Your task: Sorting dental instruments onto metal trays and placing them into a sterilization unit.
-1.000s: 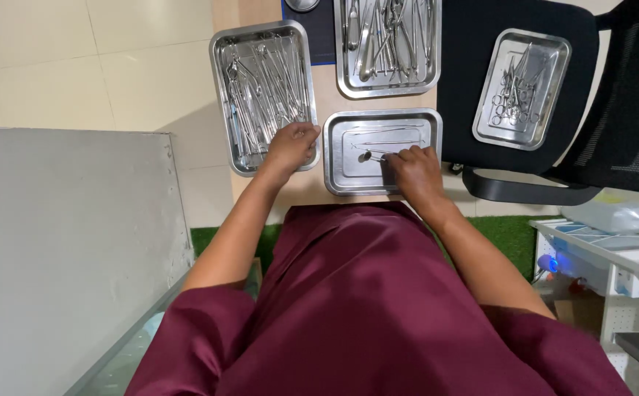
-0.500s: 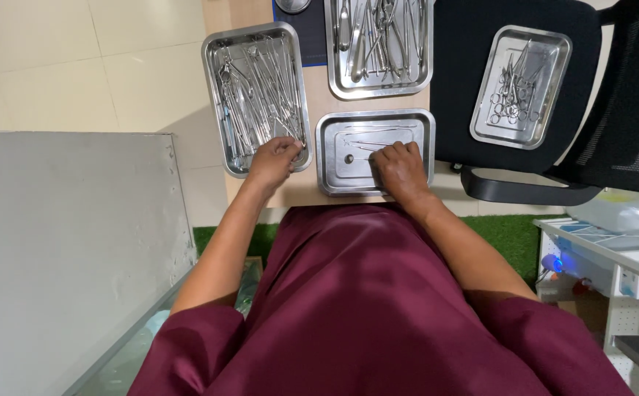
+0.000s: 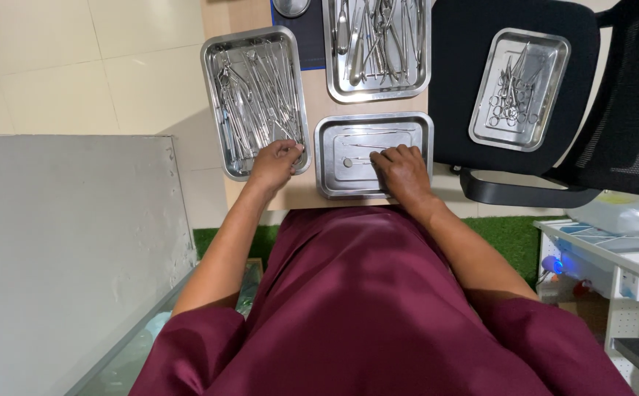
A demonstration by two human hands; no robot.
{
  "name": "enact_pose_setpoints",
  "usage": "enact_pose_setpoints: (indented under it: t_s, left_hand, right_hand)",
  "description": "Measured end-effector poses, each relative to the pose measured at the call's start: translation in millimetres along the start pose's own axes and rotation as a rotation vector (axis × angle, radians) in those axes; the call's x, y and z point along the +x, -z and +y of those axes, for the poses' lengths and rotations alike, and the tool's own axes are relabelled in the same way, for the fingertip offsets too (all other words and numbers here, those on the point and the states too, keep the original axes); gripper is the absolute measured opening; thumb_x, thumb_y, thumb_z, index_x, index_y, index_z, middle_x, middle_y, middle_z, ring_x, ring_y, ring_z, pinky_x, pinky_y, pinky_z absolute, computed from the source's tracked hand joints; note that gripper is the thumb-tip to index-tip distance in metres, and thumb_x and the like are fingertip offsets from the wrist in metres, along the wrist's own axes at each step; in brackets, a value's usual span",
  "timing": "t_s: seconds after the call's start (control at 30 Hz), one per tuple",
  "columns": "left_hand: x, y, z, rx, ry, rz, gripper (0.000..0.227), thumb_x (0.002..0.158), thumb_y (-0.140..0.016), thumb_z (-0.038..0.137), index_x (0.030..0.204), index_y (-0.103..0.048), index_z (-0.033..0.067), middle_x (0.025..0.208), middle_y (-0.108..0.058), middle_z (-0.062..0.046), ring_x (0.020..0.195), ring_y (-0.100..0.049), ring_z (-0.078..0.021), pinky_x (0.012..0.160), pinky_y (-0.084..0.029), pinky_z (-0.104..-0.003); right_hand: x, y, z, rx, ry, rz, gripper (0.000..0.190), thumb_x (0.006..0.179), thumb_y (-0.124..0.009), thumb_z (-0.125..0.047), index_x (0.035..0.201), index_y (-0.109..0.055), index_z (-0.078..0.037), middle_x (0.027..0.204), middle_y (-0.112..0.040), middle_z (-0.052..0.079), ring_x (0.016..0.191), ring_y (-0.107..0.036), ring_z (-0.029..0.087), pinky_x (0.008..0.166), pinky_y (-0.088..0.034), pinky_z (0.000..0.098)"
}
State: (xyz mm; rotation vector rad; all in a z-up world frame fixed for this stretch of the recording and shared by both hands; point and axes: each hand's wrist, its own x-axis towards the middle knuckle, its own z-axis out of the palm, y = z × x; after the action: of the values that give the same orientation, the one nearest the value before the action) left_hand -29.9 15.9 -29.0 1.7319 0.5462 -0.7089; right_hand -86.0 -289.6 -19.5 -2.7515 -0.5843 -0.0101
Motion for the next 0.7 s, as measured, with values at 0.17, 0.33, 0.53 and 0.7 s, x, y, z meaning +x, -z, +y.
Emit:
enact_pose_setpoints:
  t_s: [0.17, 0.33, 0.53, 0.7]
  left_hand:
    - [-6, 3, 9, 0.001, 0.017, -0.007, 0.048, 0.094, -0.073, 0.030, 0.129, -0.064, -0.0006, 0.088, -0.068, -0.003, 0.065, -0.056, -0.0086, 0.057, -0.049, -0.025]
    - [-1, 5, -1, -0.033, 0.013, 0.001, 0.048, 0.094, -0.073, 0.029, 0.130, -0.064, -0.0020, 0.088, -0.068, -0.004, 0.065, -0.056, -0.0090, 0.057, -0.048, -0.025]
    - [5, 7, -11, -0.060, -0.002, 0.004, 0.046, 0.093, -0.074, 0.028, 0.127, -0.065, -0.0024, 0.085, -0.067, -0.004, 0.063, -0.055, -0.0097, 0.055, -0.046, -0.025]
    - [7, 8, -13, -0.074, 0.005, 0.008, 0.046, 0.094, -0.073, 0.028, 0.127, -0.065, -0.0024, 0.084, -0.067, -0.003, 0.063, -0.056, -0.0094, 0.055, -0.047, -0.024]
  right_hand:
    - [-7, -7, 7, 0.002, 0.025, 0.028, 0.015, 0.092, -0.072, -0.016, 0.106, -0.077, -0.014, 0.102, -0.072, 0.003, 0.098, -0.062, 0.023, 0.085, -0.044, 0.0387]
    - [-6, -3, 8, 0.022, 0.041, 0.052, 0.012, 0.092, -0.072, -0.016, 0.102, -0.078, -0.013, 0.100, -0.071, 0.003, 0.097, -0.062, 0.024, 0.085, -0.044, 0.0387]
    - [-2, -8, 15, -0.047, 0.068, 0.069, 0.020, 0.087, -0.070, -0.010, 0.105, -0.078, -0.015, 0.102, -0.072, 0.002, 0.097, -0.062, 0.022, 0.086, -0.044, 0.0380]
    - [-4, -10, 13, -0.040, 0.065, 0.079, 0.018, 0.087, -0.069, -0.010, 0.102, -0.077, -0.013, 0.098, -0.070, 0.004, 0.096, -0.063, 0.024, 0.086, -0.044, 0.0395]
